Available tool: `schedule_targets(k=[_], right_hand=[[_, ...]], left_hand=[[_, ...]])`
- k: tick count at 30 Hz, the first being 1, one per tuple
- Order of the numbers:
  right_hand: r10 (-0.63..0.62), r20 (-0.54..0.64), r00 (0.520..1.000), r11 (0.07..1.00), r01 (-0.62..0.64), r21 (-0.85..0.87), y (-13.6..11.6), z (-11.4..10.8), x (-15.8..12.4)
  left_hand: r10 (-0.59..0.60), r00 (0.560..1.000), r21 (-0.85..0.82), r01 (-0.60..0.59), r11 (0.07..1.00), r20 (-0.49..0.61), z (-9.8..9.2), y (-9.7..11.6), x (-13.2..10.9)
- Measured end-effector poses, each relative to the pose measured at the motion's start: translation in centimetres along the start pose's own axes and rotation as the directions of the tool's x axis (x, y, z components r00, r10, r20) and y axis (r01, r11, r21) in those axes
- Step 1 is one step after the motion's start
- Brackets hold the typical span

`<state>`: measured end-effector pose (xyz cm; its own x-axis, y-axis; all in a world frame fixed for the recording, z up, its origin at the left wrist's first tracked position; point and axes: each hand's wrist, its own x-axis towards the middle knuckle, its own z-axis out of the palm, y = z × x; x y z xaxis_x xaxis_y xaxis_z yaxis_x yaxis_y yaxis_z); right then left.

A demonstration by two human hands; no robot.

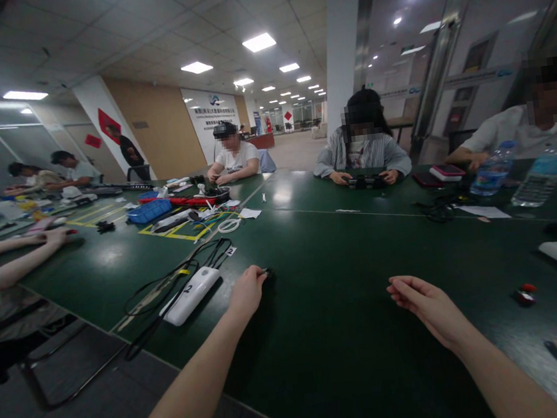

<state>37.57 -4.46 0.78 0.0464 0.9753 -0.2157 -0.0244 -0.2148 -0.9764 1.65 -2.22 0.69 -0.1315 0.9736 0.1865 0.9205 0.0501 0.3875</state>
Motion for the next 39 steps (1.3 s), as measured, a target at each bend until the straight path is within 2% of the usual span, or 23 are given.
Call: schedule_targets(k=[5, 12, 21, 25, 28, 33, 39], right_hand=[[0.002, 0.005, 1.000, 1.000, -0.002, 0.000, -0.1, -0.1, 0.0], [-0.003, 0.006, 1.000, 1.000, 0.003, -0.006, 0.3, -0.2, 0.3], [0.017, -0.012, 1.000, 1.000, -0.017, 0.016, -0.4, 0.2, -0.2], [0.010, 0.000, 1.000, 1.000, -0.010, 0.020, -0.2, 0.1, -0.1], [0.001, -0.004, 1.000, 1.000, -0.001, 0.024, -0.1, 0.0, 0.0], [0.008, -0.003, 1.000, 1.000, -0.008, 0.024, -0.2, 0.0, -0.1], [0.014, -0.015, 1.000, 1.000, -0.014, 0.014, -0.4, 0.1, -0.2]], left_hand=[[0.009, 1.000, -0.018, -0.009, 1.000, -0.007, 0.0, -0.3, 0.0], [0.003, 1.000, 0.021, -0.003, 1.000, 0.016, -0.5, 0.5, -0.2], [0.083, 0.997, 0.066, -0.083, 0.994, 0.005, 0.1, -0.2, -0.1], [0.095, 0.995, 0.003, -0.095, 0.995, -0.011, 0.0, -0.4, -0.1], [0.112, 0.994, -0.070, -0.110, 0.991, 0.019, 0.0, -0.8, 0.0], [0.094, 0.995, -0.199, -0.088, 0.976, 0.023, -0.1, -1.2, -0.1], [0.107, 0.994, -0.159, -0.104, 0.982, 0.010, -0.3, -1.3, -0.1]])
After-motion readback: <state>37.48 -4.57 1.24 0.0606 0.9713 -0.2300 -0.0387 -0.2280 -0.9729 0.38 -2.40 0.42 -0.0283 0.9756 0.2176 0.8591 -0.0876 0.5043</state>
